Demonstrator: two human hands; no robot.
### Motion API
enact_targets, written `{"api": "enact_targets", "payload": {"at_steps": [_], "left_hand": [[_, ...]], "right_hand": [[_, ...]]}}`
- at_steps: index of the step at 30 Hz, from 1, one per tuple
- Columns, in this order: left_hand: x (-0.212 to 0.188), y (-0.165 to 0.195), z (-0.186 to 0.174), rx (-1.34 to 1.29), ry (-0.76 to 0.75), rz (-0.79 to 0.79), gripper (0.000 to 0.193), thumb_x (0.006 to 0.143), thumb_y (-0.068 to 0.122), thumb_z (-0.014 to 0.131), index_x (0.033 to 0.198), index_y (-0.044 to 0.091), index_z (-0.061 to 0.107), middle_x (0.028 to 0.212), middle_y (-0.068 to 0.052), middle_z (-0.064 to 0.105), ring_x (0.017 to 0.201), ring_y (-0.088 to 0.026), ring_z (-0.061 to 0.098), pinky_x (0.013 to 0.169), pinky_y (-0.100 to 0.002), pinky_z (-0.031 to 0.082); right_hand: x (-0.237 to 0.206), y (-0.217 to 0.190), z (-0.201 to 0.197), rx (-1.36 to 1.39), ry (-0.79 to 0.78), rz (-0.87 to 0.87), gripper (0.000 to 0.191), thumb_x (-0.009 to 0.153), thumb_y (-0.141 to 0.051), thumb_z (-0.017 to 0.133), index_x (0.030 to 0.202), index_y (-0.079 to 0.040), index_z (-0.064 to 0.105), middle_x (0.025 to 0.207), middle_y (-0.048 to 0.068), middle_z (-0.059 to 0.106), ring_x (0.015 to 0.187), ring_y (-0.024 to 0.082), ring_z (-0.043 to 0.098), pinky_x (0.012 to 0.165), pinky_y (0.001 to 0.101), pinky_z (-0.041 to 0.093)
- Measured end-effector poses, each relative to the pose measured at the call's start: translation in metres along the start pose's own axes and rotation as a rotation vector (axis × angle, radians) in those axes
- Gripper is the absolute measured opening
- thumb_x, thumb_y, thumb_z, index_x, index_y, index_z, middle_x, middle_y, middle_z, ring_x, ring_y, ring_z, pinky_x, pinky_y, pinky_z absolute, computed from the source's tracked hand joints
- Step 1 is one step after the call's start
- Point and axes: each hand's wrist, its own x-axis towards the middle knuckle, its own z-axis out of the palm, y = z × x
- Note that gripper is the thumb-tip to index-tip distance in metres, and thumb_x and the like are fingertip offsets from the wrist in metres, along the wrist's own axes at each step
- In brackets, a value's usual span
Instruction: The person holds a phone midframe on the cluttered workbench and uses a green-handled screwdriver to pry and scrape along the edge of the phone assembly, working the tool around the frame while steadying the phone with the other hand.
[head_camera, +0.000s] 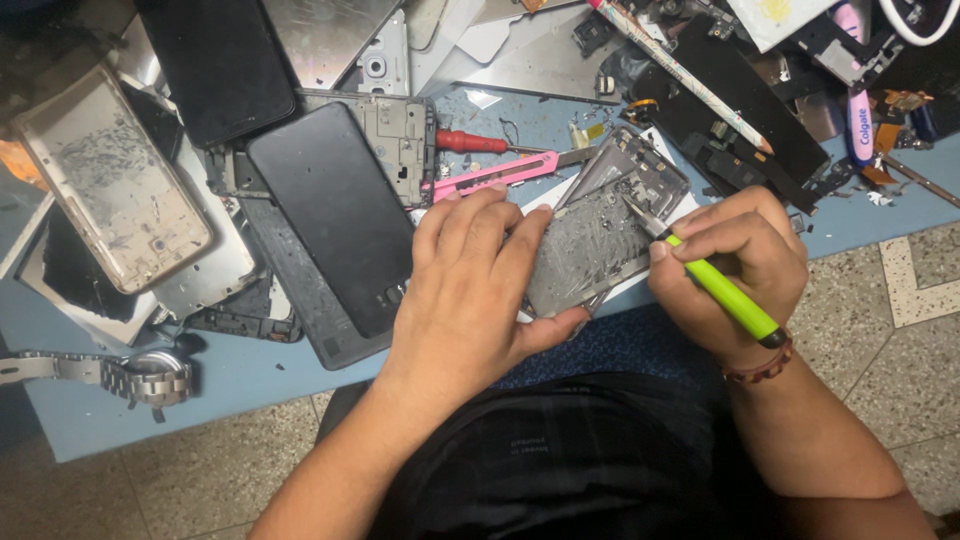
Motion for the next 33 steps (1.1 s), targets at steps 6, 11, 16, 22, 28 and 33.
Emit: {"api": "enact_targets", "payload": {"at_steps": [6, 11, 16, 22, 28, 33], "left_hand": [[0.0003, -0.0003, 0.0001, -0.003, -0.008, -0.003, 0.084, 0.071, 0.045, 0.089, 0.131, -0.005, 0.060, 0.124, -0.018, 0.056, 0.130, -0.036, 0.050, 0.115, -0.052, 0.033], [0.0007, 0.0002, -0.0005, -0.002, -0.013, -0.008, 0.084, 0.071, 0.045, 0.089, 0.131, -0.005, 0.060, 0.124, -0.018, 0.056, 0.130, -0.036, 0.050, 0.115, -0.052, 0.033], [0.0009, -0.0002, -0.0011, -0.005, -0.005, -0.004, 0.083, 0.071, 0.044, 0.090, 0.131, -0.005, 0.061, 0.123, -0.017, 0.056, 0.130, -0.036, 0.050, 0.114, -0.052, 0.034], [0.0011, -0.0002, -0.0007, 0.000, 0.003, 0.002, 0.083, 0.071, 0.044, 0.090, 0.131, -0.005, 0.061, 0.123, -0.017, 0.056, 0.130, -0.036, 0.050, 0.114, -0.052, 0.034], [0.0008, 0.0000, -0.0012, -0.001, -0.008, -0.006, 0.083, 0.071, 0.045, 0.089, 0.131, -0.005, 0.061, 0.123, -0.017, 0.056, 0.129, -0.036, 0.050, 0.114, -0.052, 0.034], [0.0012, 0.0001, -0.0014, 0.001, -0.011, -0.007, 0.082, 0.071, 0.045, 0.089, 0.130, -0.005, 0.061, 0.124, -0.018, 0.056, 0.129, -0.036, 0.050, 0.114, -0.052, 0.033]], "right_hand": [[-0.0004, 0.0007, -0.0007, 0.044, 0.004, -0.004, 0.025, 0.091, 0.004, 0.082, 0.095, -0.005, 0.060, 0.099, 0.011, 0.064, 0.090, 0.016, 0.069, 0.082, 0.0247, 0.058], [-0.0003, 0.0005, -0.0001, 0.046, 0.007, 0.004, 0.024, 0.091, 0.004, 0.082, 0.095, -0.005, 0.060, 0.098, 0.011, 0.064, 0.090, 0.016, 0.069, 0.082, 0.0247, 0.058], [-0.0006, 0.0000, -0.0002, 0.035, 0.006, 0.011, 0.025, 0.090, 0.004, 0.082, 0.095, -0.005, 0.060, 0.098, 0.012, 0.064, 0.090, 0.017, 0.069, 0.081, 0.0248, 0.058], [0.0001, 0.0010, -0.0002, 0.053, 0.006, -0.010, 0.025, 0.090, 0.005, 0.082, 0.095, -0.006, 0.060, 0.098, 0.011, 0.064, 0.090, 0.017, 0.069, 0.083, 0.0256, 0.059], [0.0000, -0.0008, 0.0002, 0.042, 0.010, 0.015, 0.024, 0.091, 0.004, 0.082, 0.095, -0.005, 0.060, 0.098, 0.011, 0.064, 0.090, 0.016, 0.069, 0.083, 0.0251, 0.059], [0.0000, -0.0025, 0.0003, 0.039, 0.003, 0.039, 0.023, 0.092, 0.003, 0.082, 0.096, -0.005, 0.061, 0.100, 0.011, 0.064, 0.090, 0.016, 0.068, 0.081, 0.0238, 0.057]]}}
